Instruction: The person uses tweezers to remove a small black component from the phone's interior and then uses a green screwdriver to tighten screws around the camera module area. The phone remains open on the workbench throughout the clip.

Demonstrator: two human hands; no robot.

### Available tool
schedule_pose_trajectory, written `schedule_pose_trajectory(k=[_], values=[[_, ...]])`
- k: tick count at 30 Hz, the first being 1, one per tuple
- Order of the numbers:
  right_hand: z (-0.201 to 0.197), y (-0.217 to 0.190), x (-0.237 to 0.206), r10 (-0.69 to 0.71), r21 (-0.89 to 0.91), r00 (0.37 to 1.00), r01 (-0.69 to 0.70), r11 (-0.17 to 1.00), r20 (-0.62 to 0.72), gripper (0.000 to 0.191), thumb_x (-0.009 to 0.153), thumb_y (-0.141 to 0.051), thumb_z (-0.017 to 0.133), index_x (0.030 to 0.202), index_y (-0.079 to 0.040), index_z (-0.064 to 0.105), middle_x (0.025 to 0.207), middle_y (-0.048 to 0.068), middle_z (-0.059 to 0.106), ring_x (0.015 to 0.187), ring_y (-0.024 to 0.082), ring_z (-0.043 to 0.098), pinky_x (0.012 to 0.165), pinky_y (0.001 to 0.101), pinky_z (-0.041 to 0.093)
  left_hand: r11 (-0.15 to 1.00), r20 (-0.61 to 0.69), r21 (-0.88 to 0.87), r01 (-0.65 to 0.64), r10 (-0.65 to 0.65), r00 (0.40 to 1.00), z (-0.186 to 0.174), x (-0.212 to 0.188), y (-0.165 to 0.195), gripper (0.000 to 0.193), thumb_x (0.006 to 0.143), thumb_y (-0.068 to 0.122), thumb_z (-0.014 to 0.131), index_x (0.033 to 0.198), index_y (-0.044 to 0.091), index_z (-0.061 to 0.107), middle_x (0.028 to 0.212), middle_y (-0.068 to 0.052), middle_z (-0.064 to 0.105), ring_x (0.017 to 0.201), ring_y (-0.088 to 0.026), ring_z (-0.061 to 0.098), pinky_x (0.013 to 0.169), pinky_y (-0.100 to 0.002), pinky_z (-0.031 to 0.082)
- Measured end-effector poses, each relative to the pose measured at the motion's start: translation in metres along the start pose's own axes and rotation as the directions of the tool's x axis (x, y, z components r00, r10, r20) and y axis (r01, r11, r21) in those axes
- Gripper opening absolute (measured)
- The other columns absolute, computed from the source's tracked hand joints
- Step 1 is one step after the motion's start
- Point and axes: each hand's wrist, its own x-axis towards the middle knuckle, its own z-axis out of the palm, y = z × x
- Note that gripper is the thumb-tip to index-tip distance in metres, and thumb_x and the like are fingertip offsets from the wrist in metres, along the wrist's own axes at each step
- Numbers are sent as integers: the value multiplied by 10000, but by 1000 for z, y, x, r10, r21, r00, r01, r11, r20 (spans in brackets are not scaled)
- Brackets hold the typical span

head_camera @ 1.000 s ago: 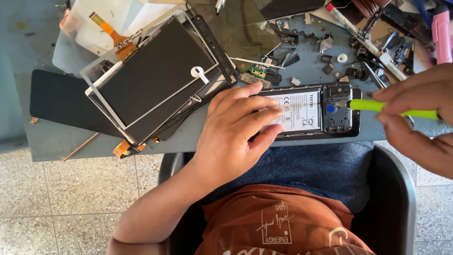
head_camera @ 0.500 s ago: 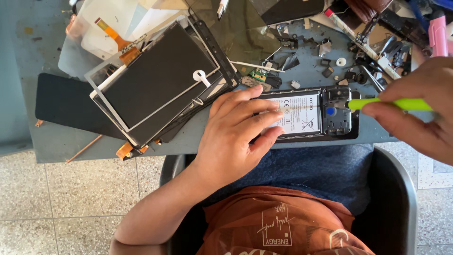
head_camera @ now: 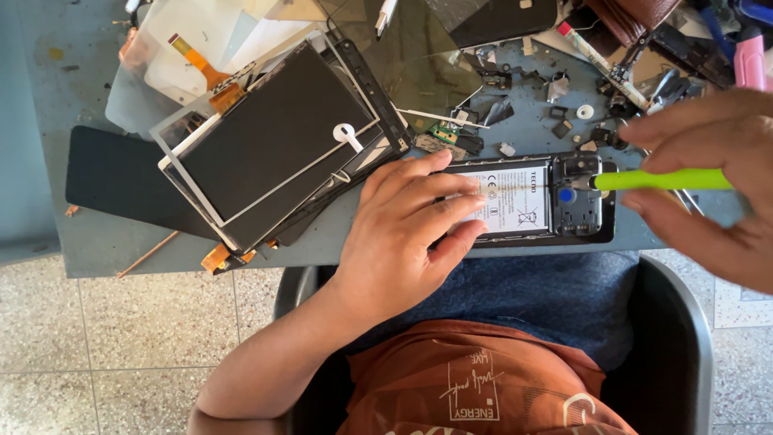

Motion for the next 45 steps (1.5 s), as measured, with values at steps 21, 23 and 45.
schedule_pose_trajectory(k=[21,23,45], values=[[-4,-4,7,41,57,999,-40,998,-2,392,749,-157,876,1019,5,642,937,186,710,824,217,716,711,321,562,1000,-9,-10,1,-2,1000,-1,0,1,261,925,161,829,1155,114,716,1247,-12,696,1349,-284,587,1151,-461,425],[-6,-6,7,-66,24,996,68,997,-64,386,726,-112,815,1008,50,606,982,252,696,844,279,708,729,350,564,1000,-11,-11,2,-2,1000,-1,-1,0,260,926,161,829,1155,115,715,1248,-11,696,1349,-284,587,1152,-461,426],[2,14,-2,128,79,984,-138,987,124,287,768,-187,846,1001,-96,707,936,111,750,803,188,716,721,285,583,1000,1,3,4,-4,1000,0,-1,0,250,924,163,828,1143,112,718,1248,-12,696,1349,-283,582,1162,-471,415]])
